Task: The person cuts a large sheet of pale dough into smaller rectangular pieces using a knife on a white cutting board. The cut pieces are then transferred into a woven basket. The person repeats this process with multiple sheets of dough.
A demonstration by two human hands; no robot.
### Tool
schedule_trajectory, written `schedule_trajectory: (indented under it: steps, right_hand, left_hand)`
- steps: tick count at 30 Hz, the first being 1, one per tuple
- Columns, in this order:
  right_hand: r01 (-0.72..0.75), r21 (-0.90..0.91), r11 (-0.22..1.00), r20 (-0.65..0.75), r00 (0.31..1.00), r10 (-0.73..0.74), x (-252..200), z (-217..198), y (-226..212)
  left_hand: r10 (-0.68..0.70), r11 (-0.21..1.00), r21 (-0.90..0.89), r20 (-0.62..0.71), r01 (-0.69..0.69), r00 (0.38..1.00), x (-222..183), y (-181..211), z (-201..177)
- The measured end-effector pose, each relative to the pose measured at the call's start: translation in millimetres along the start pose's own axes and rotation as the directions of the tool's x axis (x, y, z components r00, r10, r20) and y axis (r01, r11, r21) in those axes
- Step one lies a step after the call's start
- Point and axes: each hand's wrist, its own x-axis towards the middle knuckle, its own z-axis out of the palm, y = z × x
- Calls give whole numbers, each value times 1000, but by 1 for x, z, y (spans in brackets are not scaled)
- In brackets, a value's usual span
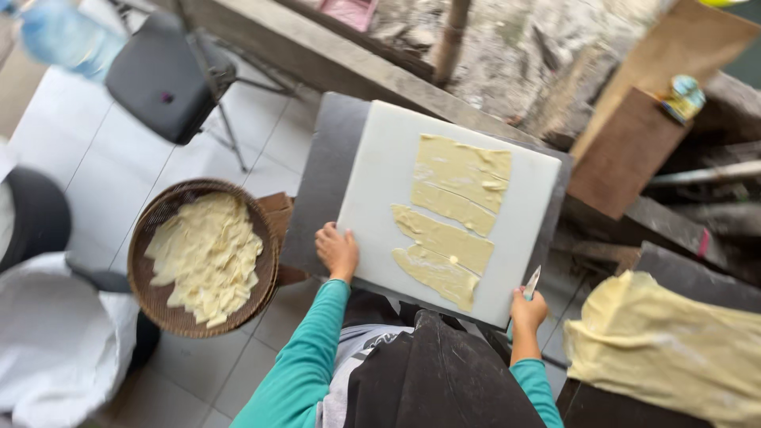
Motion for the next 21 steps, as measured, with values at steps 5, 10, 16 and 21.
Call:
schedule_trajectory:
  steps: [5,10,16,21]
  right_hand:
    - [-83,-26,996,146,986,86,-15,-20,-31]
    - [63,54,997,431,899,-80,1,-11,-107]
    - [206,119,971,534,812,-238,-50,1,-157]
    - [293,111,950,698,657,-285,-141,84,-214]
  left_hand:
    - [-51,977,-207,-7,48,999,14,-9,5]
    - [52,941,-337,133,-4,990,0,-28,-41]
    - [-77,902,-421,59,95,995,-31,-121,-100]
    - [-368,840,-414,44,352,929,-69,-270,-123]
